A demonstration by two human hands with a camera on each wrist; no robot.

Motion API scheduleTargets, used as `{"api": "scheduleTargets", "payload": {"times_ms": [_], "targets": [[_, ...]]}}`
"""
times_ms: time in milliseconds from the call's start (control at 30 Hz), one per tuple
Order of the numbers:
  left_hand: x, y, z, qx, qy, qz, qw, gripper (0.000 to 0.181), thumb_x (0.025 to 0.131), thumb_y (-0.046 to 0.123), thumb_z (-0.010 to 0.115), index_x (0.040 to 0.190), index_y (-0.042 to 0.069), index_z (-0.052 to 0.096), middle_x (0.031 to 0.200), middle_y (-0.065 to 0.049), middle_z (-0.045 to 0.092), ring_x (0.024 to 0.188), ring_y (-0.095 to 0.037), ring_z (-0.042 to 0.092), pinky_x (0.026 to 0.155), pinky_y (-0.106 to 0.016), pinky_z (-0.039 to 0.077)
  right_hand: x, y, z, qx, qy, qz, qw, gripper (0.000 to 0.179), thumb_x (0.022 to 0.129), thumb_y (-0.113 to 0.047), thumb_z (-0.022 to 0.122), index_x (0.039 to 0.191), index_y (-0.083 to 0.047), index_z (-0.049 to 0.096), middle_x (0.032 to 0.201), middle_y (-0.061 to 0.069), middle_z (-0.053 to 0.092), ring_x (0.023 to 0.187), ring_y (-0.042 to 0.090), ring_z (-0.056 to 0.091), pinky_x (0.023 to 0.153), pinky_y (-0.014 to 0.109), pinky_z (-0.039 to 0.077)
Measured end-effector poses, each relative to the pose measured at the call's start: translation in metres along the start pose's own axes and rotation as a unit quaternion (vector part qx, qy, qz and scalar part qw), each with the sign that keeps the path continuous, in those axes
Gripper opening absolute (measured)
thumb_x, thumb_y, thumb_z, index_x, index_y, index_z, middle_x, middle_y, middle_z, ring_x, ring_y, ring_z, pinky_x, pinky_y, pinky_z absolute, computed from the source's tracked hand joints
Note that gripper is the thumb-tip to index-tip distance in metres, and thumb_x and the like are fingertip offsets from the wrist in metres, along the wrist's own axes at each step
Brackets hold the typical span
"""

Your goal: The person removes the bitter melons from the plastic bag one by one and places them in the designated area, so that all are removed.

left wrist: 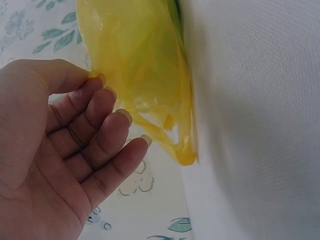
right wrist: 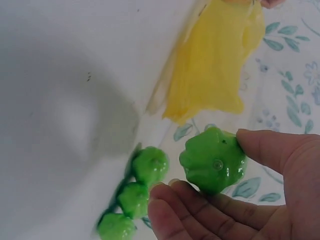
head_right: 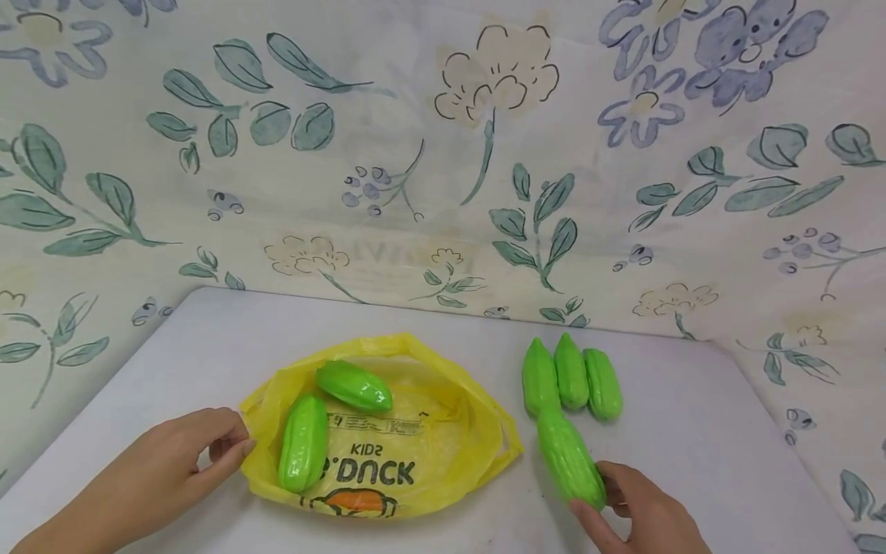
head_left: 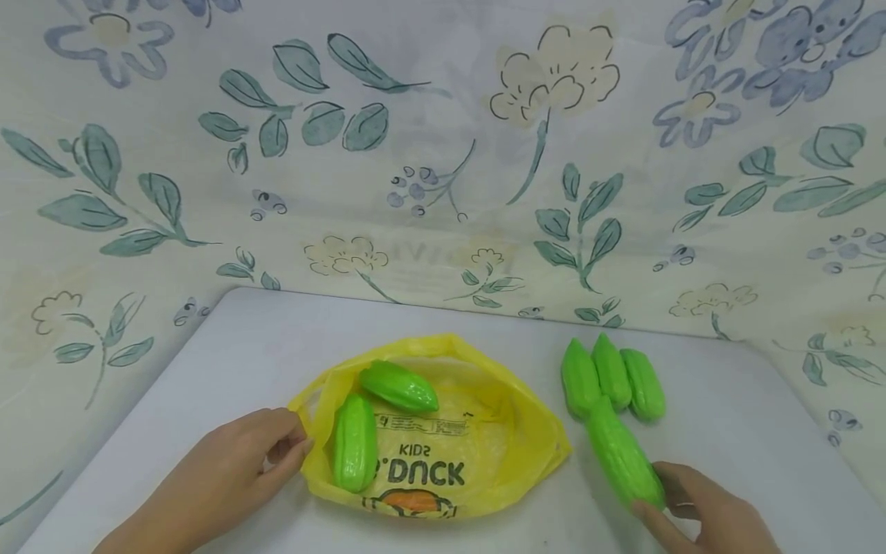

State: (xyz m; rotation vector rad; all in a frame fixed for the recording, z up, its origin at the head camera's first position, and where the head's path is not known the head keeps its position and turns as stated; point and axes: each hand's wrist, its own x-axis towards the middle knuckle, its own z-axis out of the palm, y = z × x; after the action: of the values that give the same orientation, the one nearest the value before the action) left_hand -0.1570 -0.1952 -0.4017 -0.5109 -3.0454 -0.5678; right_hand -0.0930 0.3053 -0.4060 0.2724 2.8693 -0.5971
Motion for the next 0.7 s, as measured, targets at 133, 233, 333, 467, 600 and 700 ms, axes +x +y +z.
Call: {"api": "scheduleTargets", "payload": {"times_ms": [133, 233, 333, 467, 600, 700], "targets": [[0.000, -0.001, 0.000, -0.001, -0.002, 0.002, 1.0000, 0.015, 0.095, 0.022, 0.075, 0.089, 0.027, 0.062, 0.079, 0.018, 0.052, 0.075, -0.004, 0.048, 0.069, -0.025, 0.051, 0.002, 0.010, 0.001, -0.010, 0.005, 0.010, 0.9999, 0.086, 0.087, -0.064, 0.075, 0.138, 0.003, 0.057, 0.115, 0.009, 0.073, 0.100, 0.033, 0.072, 0.084, 0.055, 0.059], [0.000, -0.001, 0.001, -0.003, 0.006, 0.008, 0.9999, 0.017, 0.094, 0.021, 0.076, 0.088, 0.027, 0.062, 0.079, 0.018, 0.051, 0.075, -0.003, 0.048, 0.069, -0.025, 0.051, 0.003, 0.017, 0.001, -0.010, 0.000, 0.020, 0.9998, 0.089, 0.087, -0.066, 0.073, 0.138, 0.006, 0.055, 0.115, 0.013, 0.073, 0.100, 0.035, 0.072, 0.083, 0.055, 0.059], [-0.001, -0.001, 0.001, -0.004, 0.011, 0.013, 0.9998, 0.017, 0.094, 0.020, 0.076, 0.088, 0.027, 0.062, 0.079, 0.018, 0.051, 0.075, -0.003, 0.048, 0.068, -0.024, 0.051, 0.003, 0.024, 0.000, -0.011, -0.007, 0.029, 0.9995, 0.093, 0.088, -0.067, 0.072, 0.138, 0.009, 0.054, 0.117, 0.018, 0.072, 0.101, 0.038, 0.071, 0.084, 0.056, 0.058], [-0.001, -0.001, 0.002, -0.004, 0.009, 0.013, 0.9999, 0.016, 0.094, 0.020, 0.076, 0.088, 0.027, 0.062, 0.078, 0.018, 0.051, 0.075, -0.003, 0.048, 0.068, -0.025, 0.051, 0.005, 0.032, -0.003, -0.019, -0.022, 0.049, 0.9984, 0.099, 0.087, -0.071, 0.069, 0.138, 0.012, 0.051, 0.119, 0.024, 0.070, 0.102, 0.040, 0.070, 0.085, 0.058, 0.057], [-0.001, -0.001, 0.002, -0.003, 0.007, 0.009, 0.9999, 0.016, 0.094, 0.020, 0.076, 0.088, 0.027, 0.062, 0.078, 0.018, 0.051, 0.075, -0.003, 0.048, 0.069, -0.025, 0.051, 0.006, 0.040, -0.005, -0.029, -0.025, 0.059, 0.9975, 0.102, 0.088, -0.074, 0.066, 0.138, 0.014, 0.050, 0.119, 0.026, 0.069, 0.102, 0.040, 0.070, 0.084, 0.059, 0.056], [-0.001, -0.001, 0.002, -0.002, 0.010, 0.011, 0.9999, 0.017, 0.093, 0.020, 0.076, 0.088, 0.027, 0.062, 0.078, 0.018, 0.051, 0.075, -0.003, 0.048, 0.069, -0.025, 0.051, 0.006, 0.044, -0.007, -0.036, -0.020, 0.061, 0.9973, 0.101, 0.090, -0.073, 0.065, 0.137, 0.016, 0.050, 0.118, 0.028, 0.069, 0.100, 0.040, 0.070, 0.084, 0.059, 0.056]]}}
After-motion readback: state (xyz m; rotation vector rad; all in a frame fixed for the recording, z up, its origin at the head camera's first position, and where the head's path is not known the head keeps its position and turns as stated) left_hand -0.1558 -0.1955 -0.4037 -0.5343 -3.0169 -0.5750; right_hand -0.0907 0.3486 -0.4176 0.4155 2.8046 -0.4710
